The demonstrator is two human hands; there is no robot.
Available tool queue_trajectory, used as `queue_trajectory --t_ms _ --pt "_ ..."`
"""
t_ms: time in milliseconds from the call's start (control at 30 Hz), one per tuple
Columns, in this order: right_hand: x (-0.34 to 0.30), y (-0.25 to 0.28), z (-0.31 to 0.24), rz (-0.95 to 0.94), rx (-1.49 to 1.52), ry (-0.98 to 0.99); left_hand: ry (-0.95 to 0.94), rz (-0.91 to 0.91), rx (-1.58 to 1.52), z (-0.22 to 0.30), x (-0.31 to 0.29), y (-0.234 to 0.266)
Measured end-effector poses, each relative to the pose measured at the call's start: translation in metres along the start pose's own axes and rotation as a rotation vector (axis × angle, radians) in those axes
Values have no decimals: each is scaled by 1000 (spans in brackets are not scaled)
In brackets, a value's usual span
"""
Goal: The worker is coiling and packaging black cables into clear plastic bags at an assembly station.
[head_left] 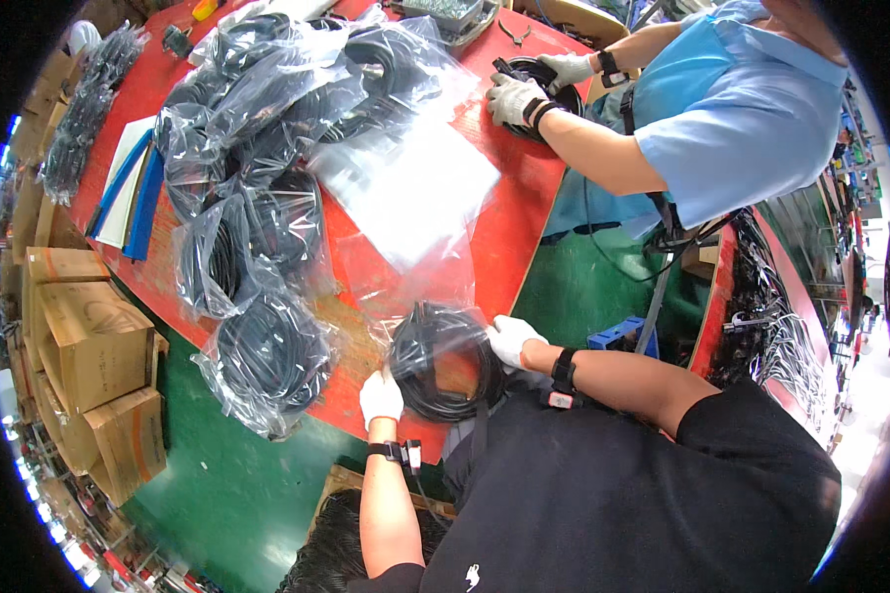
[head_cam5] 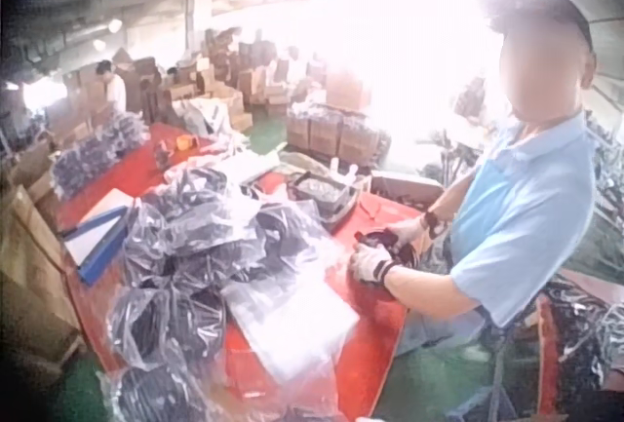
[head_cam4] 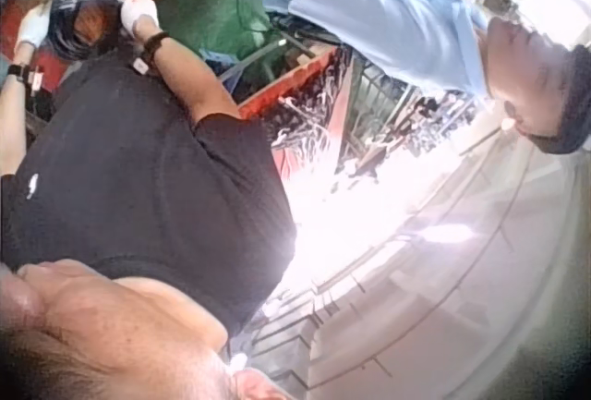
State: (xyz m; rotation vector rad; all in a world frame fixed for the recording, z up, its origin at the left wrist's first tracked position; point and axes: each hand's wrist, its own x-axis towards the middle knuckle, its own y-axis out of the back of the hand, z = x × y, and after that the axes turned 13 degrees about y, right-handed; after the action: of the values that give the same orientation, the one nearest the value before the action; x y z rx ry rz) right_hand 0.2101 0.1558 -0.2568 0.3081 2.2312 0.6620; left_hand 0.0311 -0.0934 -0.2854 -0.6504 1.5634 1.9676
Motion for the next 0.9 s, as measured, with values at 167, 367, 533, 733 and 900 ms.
queue_trajectory --t_ms 167,367,533,733,900 --pt "-14 16 -7 -212 -442 271 -107 55 51 -19 -1 -5" --pt "-34 27 8 -409 -586 494 -223 63 278 -6 -3 5" --pt "-38 17 13 -470 -576 569 -295 153 384 -17 3 2" --pt "-31 11 19 -267 -408 436 -296 195 152 -35 0 -12" --pt "-23 24 -20 -187 -246 340 -149 213 -16 -106 4 -49"
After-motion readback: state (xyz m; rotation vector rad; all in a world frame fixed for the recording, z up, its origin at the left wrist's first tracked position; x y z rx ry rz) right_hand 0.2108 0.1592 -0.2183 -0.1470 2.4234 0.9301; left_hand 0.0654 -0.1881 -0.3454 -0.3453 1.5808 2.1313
